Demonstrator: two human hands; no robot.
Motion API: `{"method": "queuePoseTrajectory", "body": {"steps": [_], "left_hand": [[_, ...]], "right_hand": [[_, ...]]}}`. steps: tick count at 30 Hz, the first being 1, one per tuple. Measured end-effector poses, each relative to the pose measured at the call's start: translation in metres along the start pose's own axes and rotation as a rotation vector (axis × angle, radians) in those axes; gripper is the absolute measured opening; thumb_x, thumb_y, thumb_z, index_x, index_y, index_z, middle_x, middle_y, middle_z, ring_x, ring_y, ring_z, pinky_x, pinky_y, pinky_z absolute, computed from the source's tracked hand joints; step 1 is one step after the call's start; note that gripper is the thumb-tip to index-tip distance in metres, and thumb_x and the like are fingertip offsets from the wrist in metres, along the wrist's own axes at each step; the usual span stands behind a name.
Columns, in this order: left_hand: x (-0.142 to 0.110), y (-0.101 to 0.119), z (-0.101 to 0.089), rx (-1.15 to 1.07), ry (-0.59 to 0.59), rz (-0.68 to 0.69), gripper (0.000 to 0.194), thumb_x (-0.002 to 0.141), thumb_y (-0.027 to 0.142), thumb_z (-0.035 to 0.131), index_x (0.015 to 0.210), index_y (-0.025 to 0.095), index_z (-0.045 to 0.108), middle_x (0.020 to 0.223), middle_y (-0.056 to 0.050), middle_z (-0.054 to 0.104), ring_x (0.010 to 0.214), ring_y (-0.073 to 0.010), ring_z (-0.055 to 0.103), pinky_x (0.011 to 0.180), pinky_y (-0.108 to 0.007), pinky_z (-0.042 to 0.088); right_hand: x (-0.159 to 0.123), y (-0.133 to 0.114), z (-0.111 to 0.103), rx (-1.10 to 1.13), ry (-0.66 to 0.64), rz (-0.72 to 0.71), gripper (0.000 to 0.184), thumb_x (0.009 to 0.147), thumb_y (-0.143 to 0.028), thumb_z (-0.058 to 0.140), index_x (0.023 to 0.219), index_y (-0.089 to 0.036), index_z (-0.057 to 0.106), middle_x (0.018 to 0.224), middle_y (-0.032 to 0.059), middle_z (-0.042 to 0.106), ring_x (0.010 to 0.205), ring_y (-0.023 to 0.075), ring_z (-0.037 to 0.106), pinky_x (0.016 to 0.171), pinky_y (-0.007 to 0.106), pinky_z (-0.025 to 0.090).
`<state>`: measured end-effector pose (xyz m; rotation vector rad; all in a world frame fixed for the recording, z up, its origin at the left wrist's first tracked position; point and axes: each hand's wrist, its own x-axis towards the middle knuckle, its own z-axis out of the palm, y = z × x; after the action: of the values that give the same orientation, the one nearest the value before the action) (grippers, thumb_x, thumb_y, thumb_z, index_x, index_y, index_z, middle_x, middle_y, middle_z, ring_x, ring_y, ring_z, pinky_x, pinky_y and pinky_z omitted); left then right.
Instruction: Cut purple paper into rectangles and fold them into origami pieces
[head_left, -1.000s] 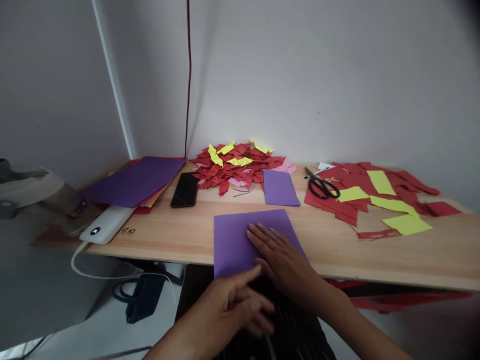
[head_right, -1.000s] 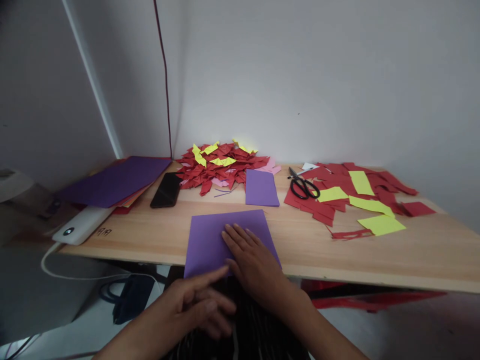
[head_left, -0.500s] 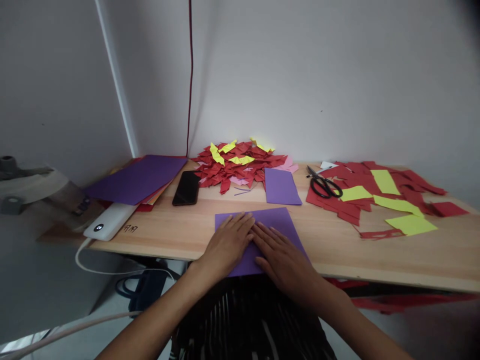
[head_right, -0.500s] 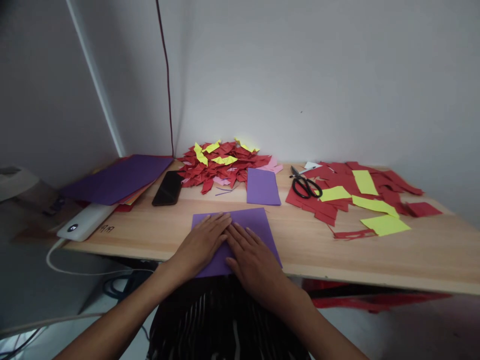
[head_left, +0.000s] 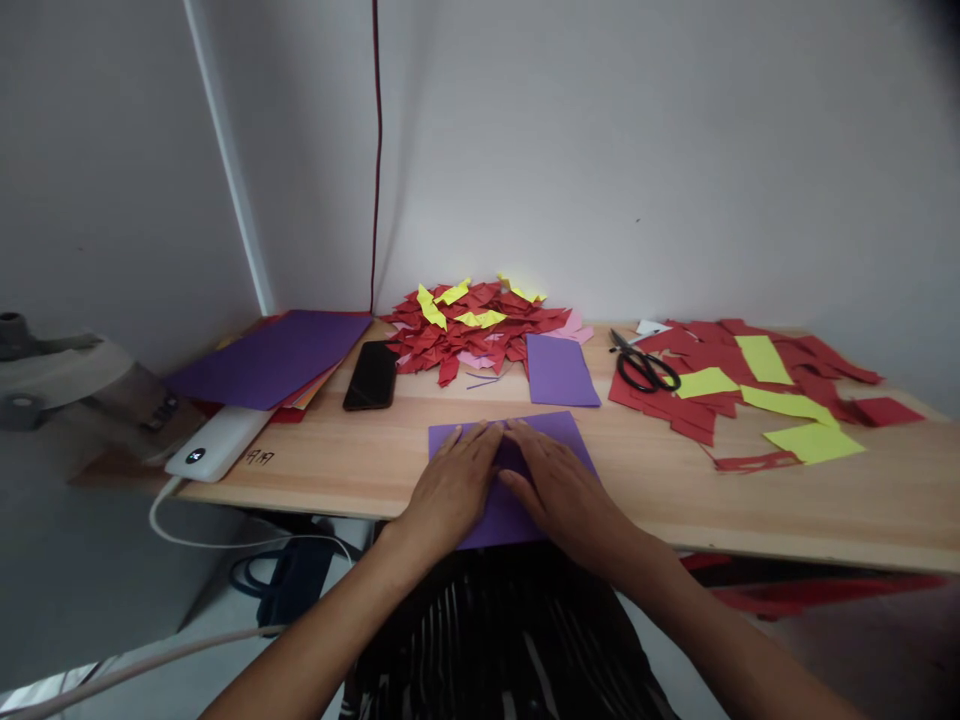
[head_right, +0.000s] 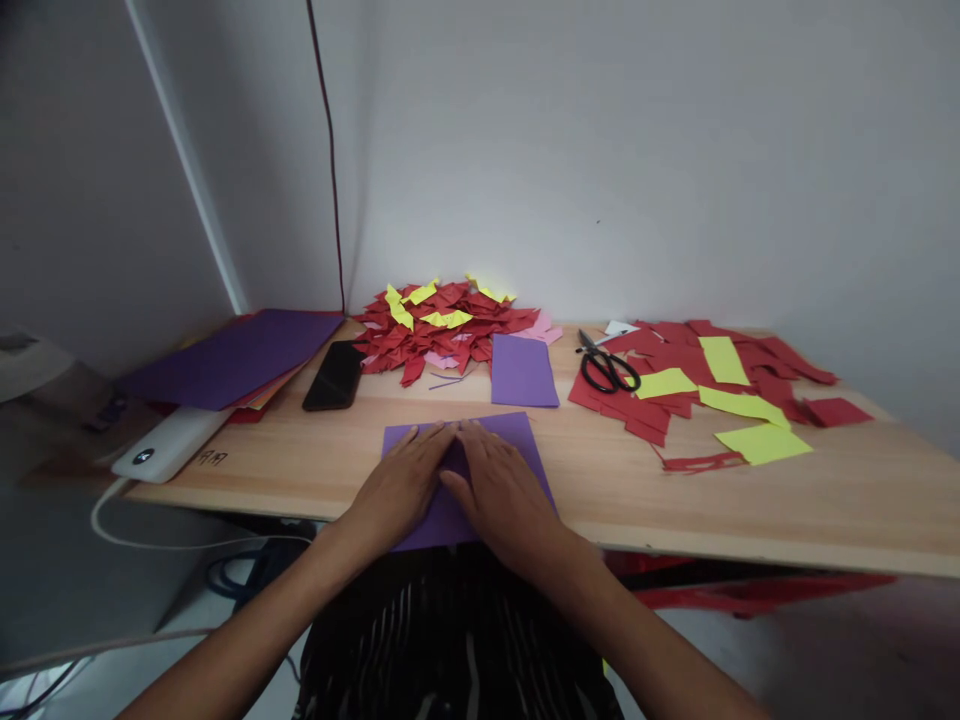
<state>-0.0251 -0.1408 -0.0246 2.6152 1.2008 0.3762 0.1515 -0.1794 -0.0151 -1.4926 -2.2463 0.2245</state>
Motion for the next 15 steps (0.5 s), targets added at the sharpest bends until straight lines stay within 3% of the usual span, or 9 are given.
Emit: {"method": "queuePoseTrajectory", "body": {"steps": [8,15], "left_hand": [[0.001,-0.001,0.000,0.052,-0.031,0.020,0.053,0.094,0.012,0.035,0.147,0.013,0.036,0.154,-0.013,0.038,0.145,-0.0219,0.030,0.120,-0.045,0.022],[0.004,0.000,-0.002,0.130,-0.055,0.033,0.051,0.097,0.017,0.034,0.148,0.013,0.035,0.155,-0.011,0.038,0.144,-0.0234,0.032,0.119,-0.047,0.023]], "right_hand": [[0.009,-0.004,0.014,-0.065,-0.005,0.041,0.053,0.096,-0.032,0.048,0.140,-0.004,0.044,0.143,0.0222,0.051,0.134,0.0302,0.048,0.111,0.050,0.038],[0.006,0.002,0.017,-0.173,0.032,0.062,0.053,0.097,-0.038,0.047,0.141,-0.009,0.046,0.145,0.0174,0.051,0.135,0.0297,0.047,0.110,0.049,0.038]]}}
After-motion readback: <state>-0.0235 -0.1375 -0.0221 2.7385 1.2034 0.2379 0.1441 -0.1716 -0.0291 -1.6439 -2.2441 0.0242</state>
